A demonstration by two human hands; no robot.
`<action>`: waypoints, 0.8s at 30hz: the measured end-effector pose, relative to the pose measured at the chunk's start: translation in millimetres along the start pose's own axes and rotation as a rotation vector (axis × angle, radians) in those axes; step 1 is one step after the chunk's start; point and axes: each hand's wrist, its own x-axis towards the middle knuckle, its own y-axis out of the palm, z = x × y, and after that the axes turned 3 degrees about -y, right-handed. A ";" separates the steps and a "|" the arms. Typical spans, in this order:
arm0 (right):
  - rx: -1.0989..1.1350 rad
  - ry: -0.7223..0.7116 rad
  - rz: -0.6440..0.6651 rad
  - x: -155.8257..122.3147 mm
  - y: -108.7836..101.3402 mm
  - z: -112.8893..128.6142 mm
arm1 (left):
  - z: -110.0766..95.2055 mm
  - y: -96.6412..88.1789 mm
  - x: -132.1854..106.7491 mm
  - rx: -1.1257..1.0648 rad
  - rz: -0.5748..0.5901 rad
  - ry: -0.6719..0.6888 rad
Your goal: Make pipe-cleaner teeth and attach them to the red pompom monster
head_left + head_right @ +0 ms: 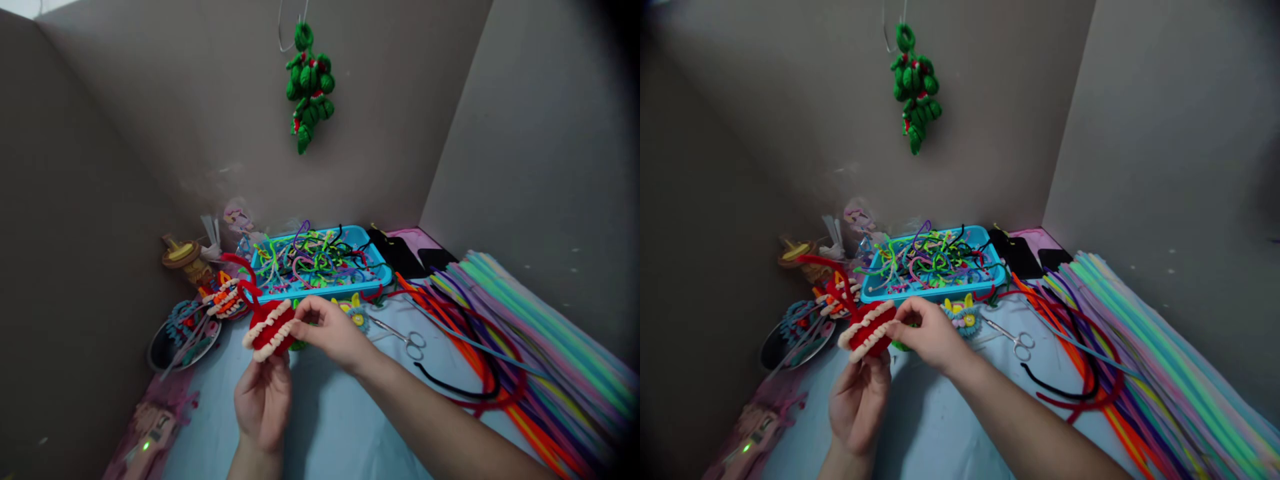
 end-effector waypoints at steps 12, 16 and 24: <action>-0.835 -0.648 0.008 -14.9 1.9 2.1 | 8.8 13.5 5.4 -0.001 -0.235 0.122; -0.767 -0.686 0.101 -18.6 3.9 0.8 | 10.0 23.5 7.6 0.014 -0.386 0.216; -0.964 -0.588 0.122 -24.4 16.0 -6.8 | 17.6 23.3 1.3 0.115 -0.460 0.305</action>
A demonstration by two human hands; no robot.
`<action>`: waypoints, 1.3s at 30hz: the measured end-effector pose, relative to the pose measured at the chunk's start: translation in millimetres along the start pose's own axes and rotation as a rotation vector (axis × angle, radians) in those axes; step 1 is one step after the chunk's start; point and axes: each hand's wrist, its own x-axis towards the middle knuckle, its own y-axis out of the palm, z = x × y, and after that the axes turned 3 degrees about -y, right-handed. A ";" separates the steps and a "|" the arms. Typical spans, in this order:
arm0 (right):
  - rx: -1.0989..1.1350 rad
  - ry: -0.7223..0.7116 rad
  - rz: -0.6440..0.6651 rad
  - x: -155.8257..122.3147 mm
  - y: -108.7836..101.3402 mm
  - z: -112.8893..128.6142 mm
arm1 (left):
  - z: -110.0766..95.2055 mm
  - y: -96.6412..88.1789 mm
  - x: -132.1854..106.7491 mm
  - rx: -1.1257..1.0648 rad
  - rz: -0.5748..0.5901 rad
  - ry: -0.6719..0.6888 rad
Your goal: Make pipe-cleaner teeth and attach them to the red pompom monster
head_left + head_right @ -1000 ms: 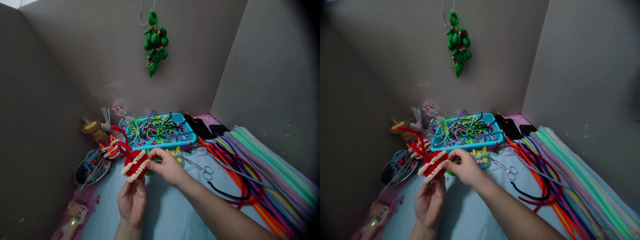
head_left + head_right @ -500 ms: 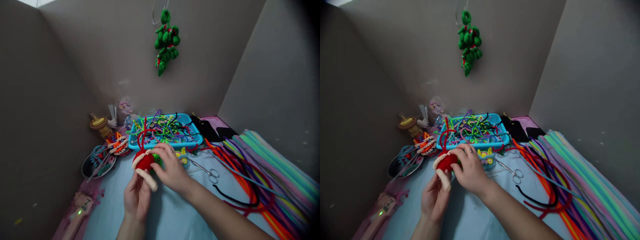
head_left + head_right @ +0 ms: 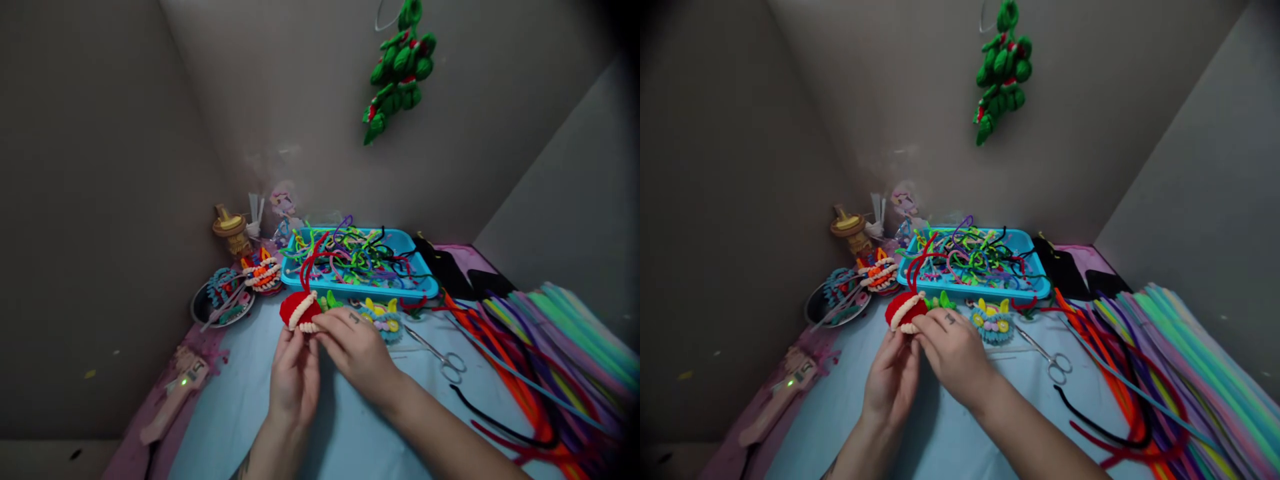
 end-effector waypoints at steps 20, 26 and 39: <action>0.163 0.097 0.002 3.6 -2.0 -14.8 | -18.0 -33.6 -8.4 0.561 -0.606 0.248; 0.211 0.021 0.004 8.5 -19.7 -8.2 | -26.0 -9.5 -20.7 1.146 -0.024 0.482; 0.170 -0.024 -0.015 7.2 -17.6 -17.9 | -19.0 -22.8 6.7 1.183 0.012 0.363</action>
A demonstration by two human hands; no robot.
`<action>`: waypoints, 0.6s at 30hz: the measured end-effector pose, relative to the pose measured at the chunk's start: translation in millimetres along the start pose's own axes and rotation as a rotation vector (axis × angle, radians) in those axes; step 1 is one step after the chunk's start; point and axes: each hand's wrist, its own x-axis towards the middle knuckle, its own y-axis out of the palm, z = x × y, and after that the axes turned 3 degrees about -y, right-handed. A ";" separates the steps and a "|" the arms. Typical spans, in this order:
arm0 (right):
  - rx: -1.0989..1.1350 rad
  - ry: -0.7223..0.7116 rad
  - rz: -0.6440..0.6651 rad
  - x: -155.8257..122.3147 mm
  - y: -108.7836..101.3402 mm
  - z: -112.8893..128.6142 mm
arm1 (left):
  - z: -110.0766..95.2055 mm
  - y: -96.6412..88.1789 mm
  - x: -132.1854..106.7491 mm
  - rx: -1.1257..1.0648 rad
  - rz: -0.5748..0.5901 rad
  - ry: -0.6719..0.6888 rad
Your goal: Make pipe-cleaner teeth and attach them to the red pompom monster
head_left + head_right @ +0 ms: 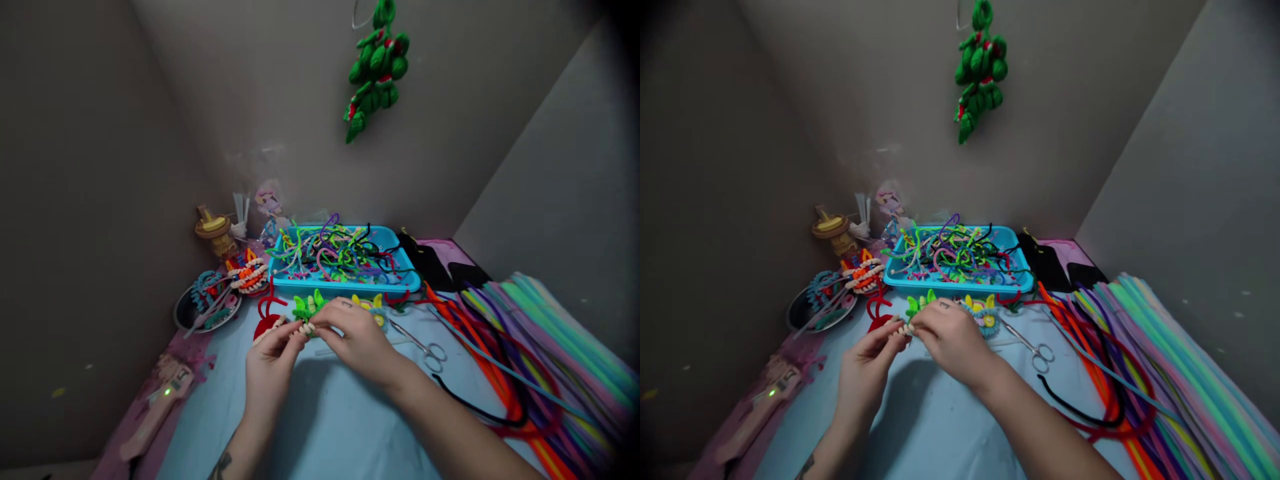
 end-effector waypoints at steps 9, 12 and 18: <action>0.012 0.016 0.011 -2.0 4.1 -2.1 | -7.6 -4.5 3.0 0.018 0.048 -0.068; 0.006 0.026 0.015 -2.5 5.6 -1.2 | -8.8 -5.1 3.6 -0.016 0.049 -0.105; -0.005 0.027 0.047 -3.2 9.3 3.0 | -8.5 -2.9 3.5 0.002 0.134 -0.059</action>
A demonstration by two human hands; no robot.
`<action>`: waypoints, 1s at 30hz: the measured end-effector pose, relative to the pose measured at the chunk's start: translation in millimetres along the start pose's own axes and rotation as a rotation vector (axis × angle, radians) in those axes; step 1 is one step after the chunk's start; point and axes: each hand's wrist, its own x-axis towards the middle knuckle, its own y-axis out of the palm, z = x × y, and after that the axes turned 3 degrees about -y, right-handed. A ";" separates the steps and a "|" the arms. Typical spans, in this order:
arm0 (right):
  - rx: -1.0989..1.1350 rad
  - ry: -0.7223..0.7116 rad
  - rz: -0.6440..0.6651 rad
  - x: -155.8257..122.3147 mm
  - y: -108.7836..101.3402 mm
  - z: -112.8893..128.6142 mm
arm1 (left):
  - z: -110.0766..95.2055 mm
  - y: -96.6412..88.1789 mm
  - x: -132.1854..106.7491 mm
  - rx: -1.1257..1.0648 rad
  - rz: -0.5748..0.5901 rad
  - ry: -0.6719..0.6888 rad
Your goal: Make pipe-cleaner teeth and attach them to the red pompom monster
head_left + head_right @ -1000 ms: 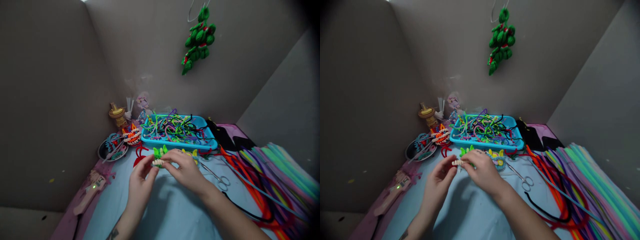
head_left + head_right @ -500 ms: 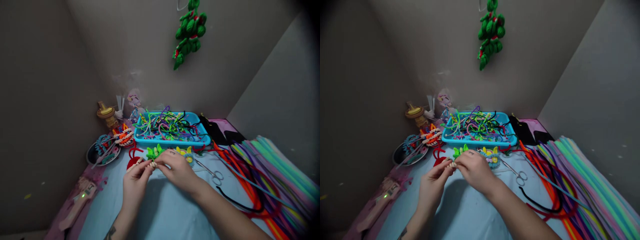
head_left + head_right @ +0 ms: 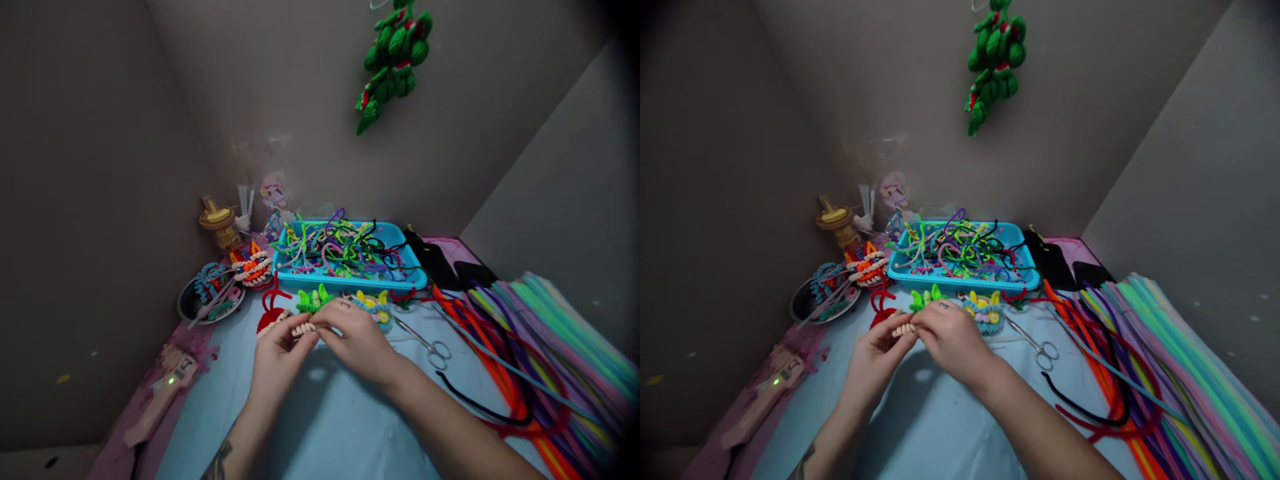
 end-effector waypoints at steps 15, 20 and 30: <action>0.071 -0.005 -0.012 1.4 -1.9 -0.8 | 0.5 -3.8 1.2 -0.073 -0.002 -0.063; 0.064 0.015 -0.026 0.8 -2.4 -1.6 | -4.7 -3.7 1.3 -0.098 -0.030 -0.077; 0.046 0.001 0.003 -0.7 3.1 0.1 | -3.0 -0.3 0.2 -0.126 -0.009 -0.030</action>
